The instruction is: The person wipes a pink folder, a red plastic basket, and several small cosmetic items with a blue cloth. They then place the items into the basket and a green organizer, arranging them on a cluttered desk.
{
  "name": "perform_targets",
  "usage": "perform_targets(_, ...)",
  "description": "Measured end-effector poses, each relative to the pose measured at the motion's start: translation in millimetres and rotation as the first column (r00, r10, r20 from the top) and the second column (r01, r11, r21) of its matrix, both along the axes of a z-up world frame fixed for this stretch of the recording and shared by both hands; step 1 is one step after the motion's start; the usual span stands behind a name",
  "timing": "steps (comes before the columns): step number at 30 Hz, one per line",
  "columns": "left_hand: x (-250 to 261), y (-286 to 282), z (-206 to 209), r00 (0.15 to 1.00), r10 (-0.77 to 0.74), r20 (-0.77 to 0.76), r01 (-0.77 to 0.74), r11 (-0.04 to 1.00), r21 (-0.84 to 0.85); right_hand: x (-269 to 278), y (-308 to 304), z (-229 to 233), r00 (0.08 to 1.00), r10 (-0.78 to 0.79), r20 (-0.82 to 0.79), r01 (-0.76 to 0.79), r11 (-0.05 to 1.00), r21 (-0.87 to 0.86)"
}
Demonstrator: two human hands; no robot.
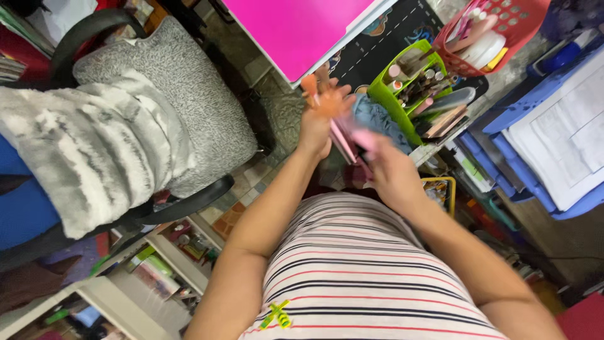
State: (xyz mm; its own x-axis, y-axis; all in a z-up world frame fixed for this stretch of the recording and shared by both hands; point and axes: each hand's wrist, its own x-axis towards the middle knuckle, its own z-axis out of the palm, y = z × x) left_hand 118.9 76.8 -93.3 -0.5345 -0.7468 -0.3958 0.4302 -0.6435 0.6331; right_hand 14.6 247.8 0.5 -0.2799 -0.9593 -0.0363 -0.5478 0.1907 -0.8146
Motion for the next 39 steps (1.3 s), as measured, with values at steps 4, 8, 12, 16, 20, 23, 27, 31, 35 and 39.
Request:
perform_targets(4, 5, 6, 0, 1.0, 0.001, 0.009, -0.001, 0.999, 0.038, 5, -5, 4, 0.999, 0.05, 0.017, -0.052, 0.991, 0.12)
perform_targets(8, -1, 5, -3, 0.99, 0.034, -0.139, -0.024, 0.997, 0.072, -2, -19, 0, 0.999, -0.012, 0.034, 0.012, 1.0, 0.008)
perform_targets(12, 3, 10, 1, 0.982, 0.031, -0.185, -0.031, 1.0, 0.001, -5, -27, -16, 0.99, -0.139, 0.005, 0.138, 0.983, -0.117)
perform_targets(16, 10, 12, 16, 0.966, -0.045, -0.256, 0.045, 0.999, -0.008, -2, -38, -31, 0.988, -0.109, 0.111, 0.123, 0.984, -0.127)
perform_targets(20, 14, 10, 31, 0.97, -0.073, -0.231, 0.078, 0.997, 0.013, -5, -44, -34, 0.952, -0.189, 0.242, 0.171, 0.981, 0.092)
perform_targets(23, 16, 12, 37, 0.968, -0.082, -0.239, 0.064, 0.994, -0.083, -12, -42, -32, 0.992, -0.128, -0.003, 0.125, 0.959, 0.253)
perform_targets(27, 15, 13, 42, 0.975, -0.098, -0.201, 0.084, 0.994, -0.074, -19, -48, -33, 0.97, -0.047, 0.237, 0.02, 0.993, 0.113)
perform_targets(31, 13, 20, 43, 0.971, -0.084, -0.225, 0.061, 0.993, -0.105, -18, -47, -38, 0.987, -0.051, 0.151, 0.026, 0.986, 0.165)
perform_targets(35, 13, 23, 41, 0.973, -0.074, -0.22, 0.042, 0.988, -0.146, -20, -44, -41, 0.979, 0.027, 0.203, -0.031, 0.999, 0.016)
perform_targets(39, 15, 26, 38, 0.981, -0.034, -0.191, 0.001, 0.985, -0.171, -16, -45, -40, 0.951, 0.091, 0.295, -0.096, 0.995, 0.002)
